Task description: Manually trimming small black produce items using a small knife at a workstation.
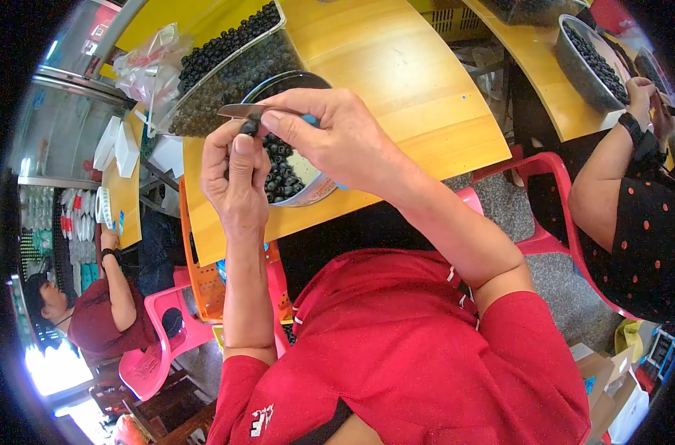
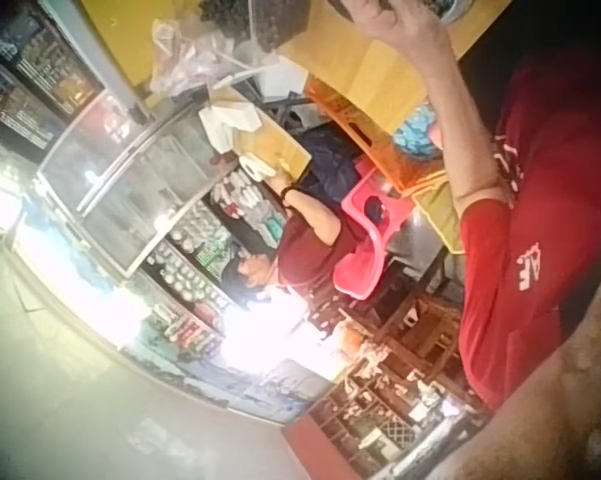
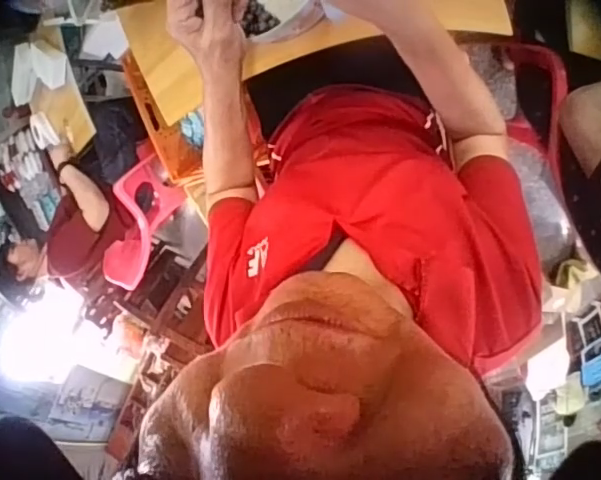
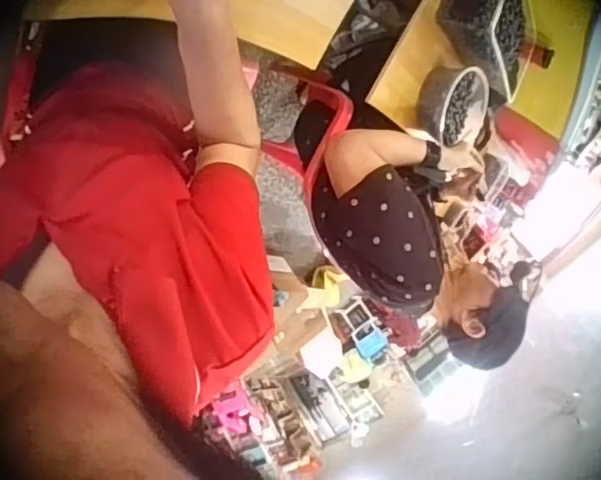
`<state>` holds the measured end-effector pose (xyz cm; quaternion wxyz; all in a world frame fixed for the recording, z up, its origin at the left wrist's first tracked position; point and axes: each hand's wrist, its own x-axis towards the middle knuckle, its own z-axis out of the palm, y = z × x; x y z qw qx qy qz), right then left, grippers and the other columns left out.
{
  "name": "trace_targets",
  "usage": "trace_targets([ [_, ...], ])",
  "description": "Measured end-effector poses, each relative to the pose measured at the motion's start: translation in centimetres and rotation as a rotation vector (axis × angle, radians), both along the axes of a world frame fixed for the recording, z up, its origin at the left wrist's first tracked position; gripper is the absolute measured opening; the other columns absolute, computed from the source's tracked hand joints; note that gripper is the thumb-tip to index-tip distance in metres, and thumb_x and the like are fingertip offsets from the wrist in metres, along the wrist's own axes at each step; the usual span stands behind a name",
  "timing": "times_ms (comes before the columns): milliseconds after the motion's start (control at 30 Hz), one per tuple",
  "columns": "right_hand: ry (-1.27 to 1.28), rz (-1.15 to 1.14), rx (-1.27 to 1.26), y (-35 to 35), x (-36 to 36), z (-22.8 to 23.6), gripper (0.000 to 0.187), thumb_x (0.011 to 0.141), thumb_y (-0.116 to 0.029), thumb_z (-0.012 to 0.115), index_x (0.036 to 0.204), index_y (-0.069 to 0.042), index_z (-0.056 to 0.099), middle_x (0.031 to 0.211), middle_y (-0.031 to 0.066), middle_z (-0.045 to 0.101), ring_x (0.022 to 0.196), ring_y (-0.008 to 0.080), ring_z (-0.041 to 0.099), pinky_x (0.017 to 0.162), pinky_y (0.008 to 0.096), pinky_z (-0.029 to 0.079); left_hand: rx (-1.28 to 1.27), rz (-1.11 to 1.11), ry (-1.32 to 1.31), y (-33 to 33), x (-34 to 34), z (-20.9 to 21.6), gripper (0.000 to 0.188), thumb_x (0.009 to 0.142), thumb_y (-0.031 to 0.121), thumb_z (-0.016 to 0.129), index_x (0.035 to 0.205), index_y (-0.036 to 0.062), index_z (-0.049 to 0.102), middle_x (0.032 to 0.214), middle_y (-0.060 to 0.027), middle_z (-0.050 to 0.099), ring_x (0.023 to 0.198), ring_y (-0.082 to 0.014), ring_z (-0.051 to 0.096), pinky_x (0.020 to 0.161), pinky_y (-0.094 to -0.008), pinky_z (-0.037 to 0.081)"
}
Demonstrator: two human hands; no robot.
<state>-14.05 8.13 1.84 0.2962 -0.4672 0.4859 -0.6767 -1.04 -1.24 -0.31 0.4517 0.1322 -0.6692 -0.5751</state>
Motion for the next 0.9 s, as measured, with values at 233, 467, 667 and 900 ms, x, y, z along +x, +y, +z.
trace_targets([
  [233, -0.346, 0.16, 0.028, 0.1, 0.0, -0.2, 0.026, 0.095, -0.019, 0.058, 0.113, -0.001, 0.064, 0.072, -0.0031, 0.06, 0.051, -0.0007, 0.039, 0.043, 0.0168, 0.028, 0.179, -0.135, 0.115, 0.0, -0.3, -0.2, 0.019, 0.096, 0.015, 0.056, 0.108, 0.0006, 0.057, 0.071, 0.0028, 0.053, 0.053, -0.0011, 0.036, 0.046, -0.0165, 0.027],
  [467, -0.383, 0.098, 0.098, -0.2, 0.7, 0.8, 0.027, 0.092, -0.019, 0.063, 0.113, -0.002, 0.064, 0.067, -0.0067, 0.052, 0.05, -0.0018, 0.038, 0.042, 0.0163, 0.025, 0.005, -0.076, -0.035, 0.2, 0.7, 0.3, 0.021, 0.094, 0.01, 0.059, 0.113, 0.0016, 0.057, 0.084, 0.001, 0.06, 0.066, -0.0011, 0.046, 0.057, -0.0155, 0.035],
  [667, -0.449, 0.153, 0.126, 0.4, 0.7, 0.3, 0.029, 0.092, -0.015, 0.062, 0.118, -0.002, 0.061, 0.071, -0.0061, 0.056, 0.05, -0.0019, 0.038, 0.042, 0.0152, 0.025, 0.14, -0.156, -0.007, 0.9, 0.9, 0.6, 0.02, 0.092, 0.008, 0.059, 0.111, 0.0035, 0.058, 0.085, 0.0008, 0.06, 0.065, -0.001, 0.046, 0.056, -0.0161, 0.036],
  [900, -0.402, 0.112, 0.068, 0.3, 0.8, 0.0, 0.029, 0.099, -0.016, 0.047, 0.121, 0.0, 0.058, 0.082, 0.0012, 0.062, 0.045, 0.0001, 0.032, 0.041, 0.0152, 0.025, 0.49, -0.307, 0.221, -0.4, 5.2, -0.3, 0.012, 0.095, 0.012, 0.053, 0.103, 0.0035, 0.056, 0.073, -0.0034, 0.055, 0.051, -0.0053, 0.041, 0.044, -0.0188, 0.029],
])
